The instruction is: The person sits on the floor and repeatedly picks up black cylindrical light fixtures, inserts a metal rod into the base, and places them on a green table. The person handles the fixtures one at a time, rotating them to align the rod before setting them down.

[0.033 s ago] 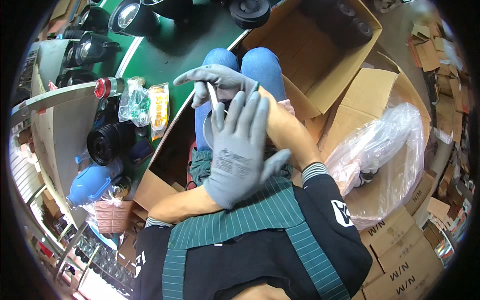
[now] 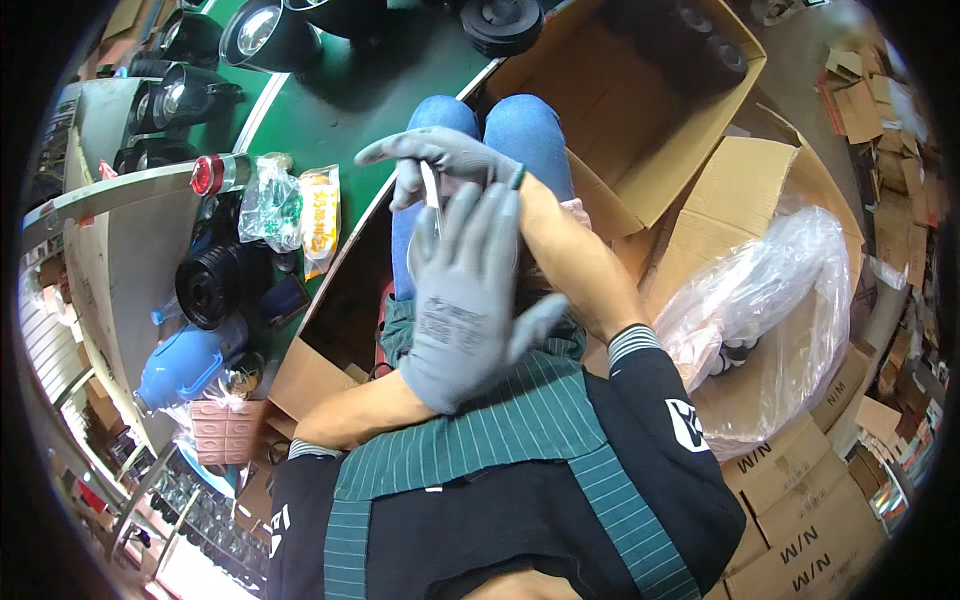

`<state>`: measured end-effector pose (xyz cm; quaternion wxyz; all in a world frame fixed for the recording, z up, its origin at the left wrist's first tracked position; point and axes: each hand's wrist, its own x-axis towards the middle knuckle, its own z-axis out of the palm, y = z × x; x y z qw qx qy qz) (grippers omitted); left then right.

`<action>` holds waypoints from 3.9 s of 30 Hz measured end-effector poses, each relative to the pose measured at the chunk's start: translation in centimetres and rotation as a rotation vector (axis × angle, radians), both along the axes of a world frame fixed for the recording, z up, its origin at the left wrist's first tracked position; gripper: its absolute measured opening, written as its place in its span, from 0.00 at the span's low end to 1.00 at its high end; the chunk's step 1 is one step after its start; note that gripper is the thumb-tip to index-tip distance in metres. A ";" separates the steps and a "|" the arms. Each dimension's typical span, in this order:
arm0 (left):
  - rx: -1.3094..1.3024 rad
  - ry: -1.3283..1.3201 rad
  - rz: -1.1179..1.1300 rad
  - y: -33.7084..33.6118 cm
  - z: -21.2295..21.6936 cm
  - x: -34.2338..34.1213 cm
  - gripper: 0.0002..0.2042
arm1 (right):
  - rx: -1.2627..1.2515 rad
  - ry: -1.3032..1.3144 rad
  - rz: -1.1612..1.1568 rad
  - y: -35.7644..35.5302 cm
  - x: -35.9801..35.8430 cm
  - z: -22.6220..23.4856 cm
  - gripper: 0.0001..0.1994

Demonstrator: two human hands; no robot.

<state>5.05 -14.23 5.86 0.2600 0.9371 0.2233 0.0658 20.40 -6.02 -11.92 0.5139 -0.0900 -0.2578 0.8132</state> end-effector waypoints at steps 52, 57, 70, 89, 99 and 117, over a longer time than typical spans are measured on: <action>-0.376 -0.046 -0.649 16.0 -14.2 13.3 0.27 | 0.689 -1.112 -0.262 -4.8 -3.9 13.2 0.20; -0.185 -0.675 -0.193 19.5 -16.6 6.1 0.17 | -0.183 -0.426 -0.412 -6.4 -0.7 12.0 0.51; 0.138 -0.020 0.104 3.5 3.2 -3.3 0.31 | -0.404 0.091 -0.646 -5.2 -0.9 9.2 0.48; 0.503 0.434 0.235 1.1 -2.5 1.5 0.19 | 0.893 -1.355 -0.948 -4.2 3.3 2.7 0.15; 0.129 0.398 0.025 6.7 -4.0 -3.0 0.27 | 0.505 -2.010 -0.743 -9.3 -0.2 1.4 0.27; -0.048 0.001 0.620 14.4 -7.5 -4.8 0.24 | -0.004 -1.638 -0.791 -20.6 -4.5 5.4 0.52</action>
